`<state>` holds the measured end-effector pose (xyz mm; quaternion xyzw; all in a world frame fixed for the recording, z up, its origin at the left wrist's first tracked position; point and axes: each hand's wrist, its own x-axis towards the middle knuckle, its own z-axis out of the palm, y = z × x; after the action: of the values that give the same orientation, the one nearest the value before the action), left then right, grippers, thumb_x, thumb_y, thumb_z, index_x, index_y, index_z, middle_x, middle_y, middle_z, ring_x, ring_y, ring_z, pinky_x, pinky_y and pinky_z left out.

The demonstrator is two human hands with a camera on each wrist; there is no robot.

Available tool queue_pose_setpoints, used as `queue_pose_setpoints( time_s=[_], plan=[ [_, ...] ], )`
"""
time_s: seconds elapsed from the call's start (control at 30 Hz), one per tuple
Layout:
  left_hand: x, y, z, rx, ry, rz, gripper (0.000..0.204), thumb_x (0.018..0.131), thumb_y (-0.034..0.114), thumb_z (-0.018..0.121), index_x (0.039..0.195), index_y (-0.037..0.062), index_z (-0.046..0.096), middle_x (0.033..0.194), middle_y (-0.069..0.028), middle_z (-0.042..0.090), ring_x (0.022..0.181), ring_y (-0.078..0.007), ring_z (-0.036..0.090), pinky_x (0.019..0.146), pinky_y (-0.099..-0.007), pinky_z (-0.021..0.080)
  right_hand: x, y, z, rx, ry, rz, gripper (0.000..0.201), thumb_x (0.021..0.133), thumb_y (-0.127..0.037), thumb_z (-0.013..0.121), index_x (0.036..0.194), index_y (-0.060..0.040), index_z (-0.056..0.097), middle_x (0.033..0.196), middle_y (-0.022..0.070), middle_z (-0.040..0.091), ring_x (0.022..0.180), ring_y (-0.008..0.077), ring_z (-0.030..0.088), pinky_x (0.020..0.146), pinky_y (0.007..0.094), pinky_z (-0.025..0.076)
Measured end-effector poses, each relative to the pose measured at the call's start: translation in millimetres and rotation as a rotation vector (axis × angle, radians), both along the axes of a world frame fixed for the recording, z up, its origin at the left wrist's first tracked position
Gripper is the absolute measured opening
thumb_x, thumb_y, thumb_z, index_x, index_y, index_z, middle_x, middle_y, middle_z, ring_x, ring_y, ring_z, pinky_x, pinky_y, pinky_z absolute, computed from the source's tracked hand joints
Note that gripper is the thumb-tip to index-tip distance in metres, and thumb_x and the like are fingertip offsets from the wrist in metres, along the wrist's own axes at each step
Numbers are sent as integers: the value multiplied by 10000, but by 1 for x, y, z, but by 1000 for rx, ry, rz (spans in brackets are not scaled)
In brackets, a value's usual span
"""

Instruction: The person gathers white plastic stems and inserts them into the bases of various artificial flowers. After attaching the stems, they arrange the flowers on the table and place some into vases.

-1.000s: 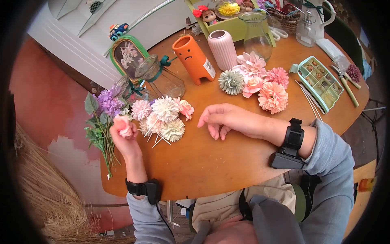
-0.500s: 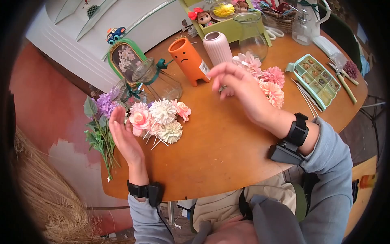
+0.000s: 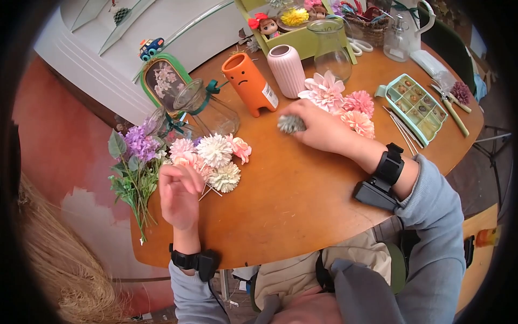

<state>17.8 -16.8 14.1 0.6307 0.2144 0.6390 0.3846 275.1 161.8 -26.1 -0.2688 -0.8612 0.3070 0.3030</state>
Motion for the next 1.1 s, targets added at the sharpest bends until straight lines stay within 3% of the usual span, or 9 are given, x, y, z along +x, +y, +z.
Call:
queue_pose_setpoints(
  time_s=[0.1, 0.23, 0.27, 0.5, 0.7, 0.87, 0.93, 1.0, 1.1],
  plan=[
    [21, -5, 1, -292, 151, 35, 350, 900, 341, 492, 1046, 24, 478, 824, -90, 536, 743, -198, 529, 673, -308, 432, -3, 0, 6, -192, -27, 58, 421, 737, 63, 577, 1137, -61, 531, 1095, 79, 568, 1060, 220, 542, 952, 300, 411],
    [38, 1, -4, -416, 158, 167, 422, 849, 171, 612, 1212, 14, 464, 1137, -109, 533, 1025, -219, 538, 754, -304, 462, -8, -18, 26, -752, 306, 330, 333, 808, 12, 622, 1115, -27, 500, 1019, 52, 607, 981, 132, 573, 864, 273, 461],
    [33, 3, -6, -427, 157, 65, 481, 814, -29, 601, 1274, 15, 463, 1315, -91, 409, 1178, -188, 445, 842, -302, 463, -8, -22, 30, -862, 271, 390, 288, 846, -44, 626, 1087, -40, 469, 989, 47, 616, 920, 105, 595, 781, 260, 505],
    [46, 10, -3, -208, 673, 127, 473, 733, -1, 676, 1186, 80, 570, 1266, -64, 449, 1184, -184, 421, 900, -312, 433, -19, -63, 21, -1181, 267, 547, 201, 895, -147, 590, 1024, -52, 469, 1016, 53, 601, 887, 109, 612, 726, 240, 545],
    [42, 9, -11, -452, 361, 73, 385, 700, -107, 658, 1061, 11, 595, 1056, -48, 485, 1034, -148, 514, 884, -276, 443, -19, -52, 19, -1282, 63, 629, 285, 915, -216, 560, 1132, -44, 491, 1023, 44, 598, 888, 109, 610, 759, 248, 529],
    [35, 10, -16, -411, 263, 100, 334, 712, -133, 629, 1021, -8, 610, 1057, -39, 465, 1016, -142, 513, 885, -274, 451, 9, -36, 59, -690, -23, 394, 228, 914, -180, 553, 1102, -52, 527, 926, 42, 612, 833, 110, 612, 673, 225, 505],
    [34, 10, -15, -376, 289, 108, 337, 714, -143, 613, 1019, 2, 623, 1068, -35, 459, 1024, -140, 509, 878, -271, 452, 32, -44, 99, -169, -313, -2, 216, 874, -138, 583, 1067, -52, 540, 879, 65, 611, 793, 94, 603, 654, 241, 491],
    [34, 9, -13, -357, 324, 118, 352, 719, -144, 595, 1027, 22, 635, 1069, -30, 457, 1027, -137, 506, 872, -262, 449, 55, -44, 90, 178, -294, -289, 218, 778, -104, 620, 976, -35, 559, 812, 135, 614, 758, 271, 616, 669, 360, 480],
    [35, 8, -12, -368, 359, 116, 375, 726, -143, 577, 1042, 47, 645, 1064, -26, 460, 1027, -133, 503, 861, -250, 443, 96, -45, 72, 465, -589, -493, 176, 774, -132, 613, 891, -15, 552, 782, 162, 614, 737, 345, 598, 649, 417, 470]
  ],
)
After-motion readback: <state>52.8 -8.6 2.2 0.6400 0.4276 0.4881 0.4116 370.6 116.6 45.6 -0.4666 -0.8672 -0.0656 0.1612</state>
